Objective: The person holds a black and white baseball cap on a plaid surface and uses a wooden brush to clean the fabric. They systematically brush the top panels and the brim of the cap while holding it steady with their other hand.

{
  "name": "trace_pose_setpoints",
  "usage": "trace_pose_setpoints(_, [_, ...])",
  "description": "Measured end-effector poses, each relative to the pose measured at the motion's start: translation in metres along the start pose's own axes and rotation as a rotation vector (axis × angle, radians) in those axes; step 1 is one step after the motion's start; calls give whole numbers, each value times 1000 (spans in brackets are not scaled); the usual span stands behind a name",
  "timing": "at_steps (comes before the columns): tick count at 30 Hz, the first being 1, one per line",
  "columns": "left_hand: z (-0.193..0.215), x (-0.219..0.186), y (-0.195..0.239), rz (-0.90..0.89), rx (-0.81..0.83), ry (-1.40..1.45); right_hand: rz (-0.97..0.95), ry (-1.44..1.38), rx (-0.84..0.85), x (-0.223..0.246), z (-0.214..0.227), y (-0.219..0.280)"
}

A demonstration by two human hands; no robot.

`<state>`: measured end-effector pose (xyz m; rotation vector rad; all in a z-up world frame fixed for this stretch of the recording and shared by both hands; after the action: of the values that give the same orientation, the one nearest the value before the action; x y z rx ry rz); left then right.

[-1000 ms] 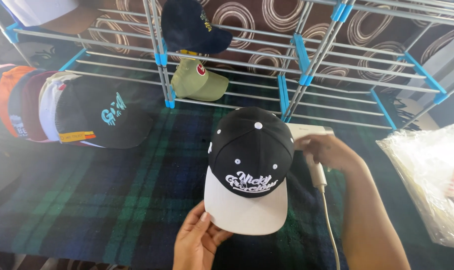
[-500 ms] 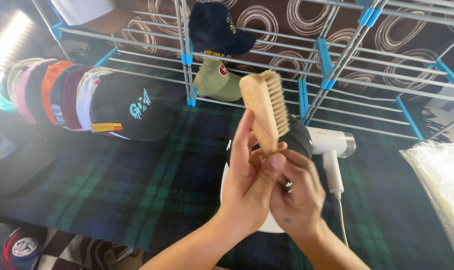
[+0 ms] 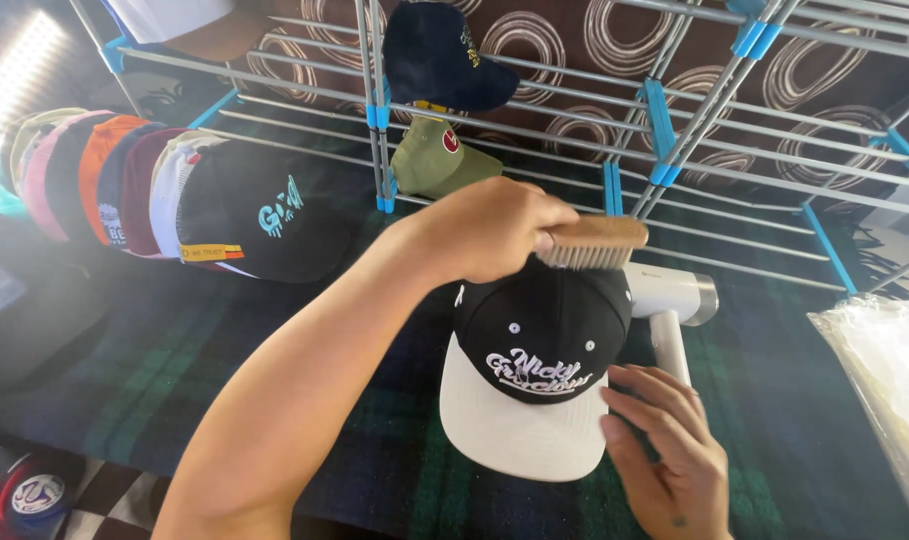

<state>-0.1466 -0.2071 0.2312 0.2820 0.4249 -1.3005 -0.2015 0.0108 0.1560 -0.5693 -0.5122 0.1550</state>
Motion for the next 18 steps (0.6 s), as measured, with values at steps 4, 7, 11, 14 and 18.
trace_pose_setpoints(4, [-4,28,-21,250,162,-74,-176,1,-79,-41,11,20])
trace_pose_setpoints(7, [-11,91,-40,340,209,-47,-283,12,-96,-64,15,32])
trace_pose_setpoints(11, [-59,152,-8,616,361,258,-512,-44,-100,-80,21,47])
trace_pose_setpoints(14, [-87,187,15,632,448,324,-590,-70,-135,-88,24,54])
trace_pose_setpoints(18, [-25,162,18,582,166,196,-565,-50,-115,-90,18,46])
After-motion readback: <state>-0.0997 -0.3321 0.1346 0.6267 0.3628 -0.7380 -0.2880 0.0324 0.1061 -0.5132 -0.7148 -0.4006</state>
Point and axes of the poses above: each hand's wrist, its own y-axis away from the middle knuckle, its own z-axis out of the back of the hand, x = y × z, the point moved 10 cm from there along -y, towards the middle knuckle, and after that the axes turned 15 degrees about x, right-handed, at the moved point
